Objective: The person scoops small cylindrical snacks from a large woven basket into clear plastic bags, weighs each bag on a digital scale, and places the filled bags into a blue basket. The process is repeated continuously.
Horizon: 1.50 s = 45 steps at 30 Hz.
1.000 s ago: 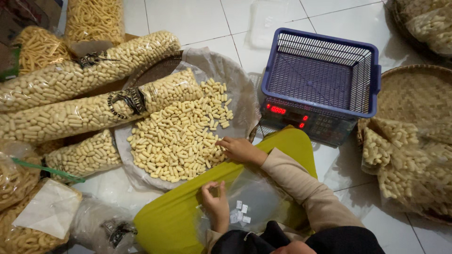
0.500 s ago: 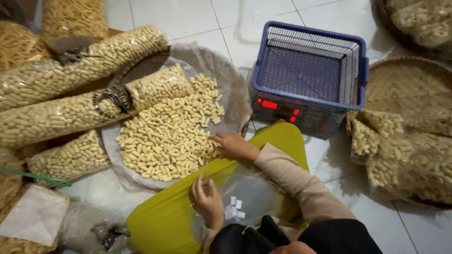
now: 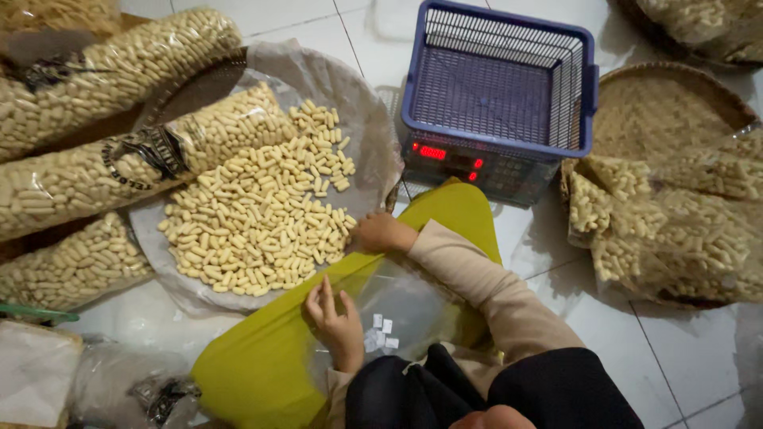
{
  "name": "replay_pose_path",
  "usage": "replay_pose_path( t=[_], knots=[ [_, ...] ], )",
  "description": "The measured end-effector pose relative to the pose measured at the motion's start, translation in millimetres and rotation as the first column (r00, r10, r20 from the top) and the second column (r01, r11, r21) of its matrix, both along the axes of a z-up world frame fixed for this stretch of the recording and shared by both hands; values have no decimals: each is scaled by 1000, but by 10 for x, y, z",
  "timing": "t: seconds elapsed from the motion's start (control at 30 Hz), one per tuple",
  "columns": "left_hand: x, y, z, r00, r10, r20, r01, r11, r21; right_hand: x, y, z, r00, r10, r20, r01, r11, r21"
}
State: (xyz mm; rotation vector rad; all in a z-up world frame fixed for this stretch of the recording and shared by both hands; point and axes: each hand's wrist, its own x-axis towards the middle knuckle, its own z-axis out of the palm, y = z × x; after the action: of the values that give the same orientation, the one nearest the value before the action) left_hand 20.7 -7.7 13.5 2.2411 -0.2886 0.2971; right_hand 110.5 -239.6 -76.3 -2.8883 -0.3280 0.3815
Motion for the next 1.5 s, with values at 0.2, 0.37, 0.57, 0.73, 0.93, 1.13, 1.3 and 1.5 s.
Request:
replay_pose_path(
  t=[0.2,0.37,0.57,0.73,0.93,1.13,1.3,1.5],
  knots=[
    [26,-29,51,998,-30,-63,31,999,17,42,-82,-50,996,-28,85,23,998,60],
    [13,-13,71,995,-62,-73,64,998,22,-1,-61,-64,997,-32,68,28,997,66],
    [24,-26,70,997,-67,-49,69,997,39,21,-74,-94,996,-39,84,32,996,83],
    [35,-29,110,995,-66,-70,66,998,-9,5,-90,-61,994,-20,104,14,998,65],
    [-2,7,127,995,-66,-77,66,998,1,-9,-91,-29,997,-4,75,-4,995,100],
    [16,-14,60,999,-5,44,-1,992,130,12,-118,-53,998,-29,55,25,997,69],
    [21,1,37,999,4,43,-10,992,123,28,-89,-85,997,-25,68,19,996,89],
    [21,-13,51,999,-13,30,11,997,75,20,-119,-86,998,-27,65,21,997,80]
  ],
)
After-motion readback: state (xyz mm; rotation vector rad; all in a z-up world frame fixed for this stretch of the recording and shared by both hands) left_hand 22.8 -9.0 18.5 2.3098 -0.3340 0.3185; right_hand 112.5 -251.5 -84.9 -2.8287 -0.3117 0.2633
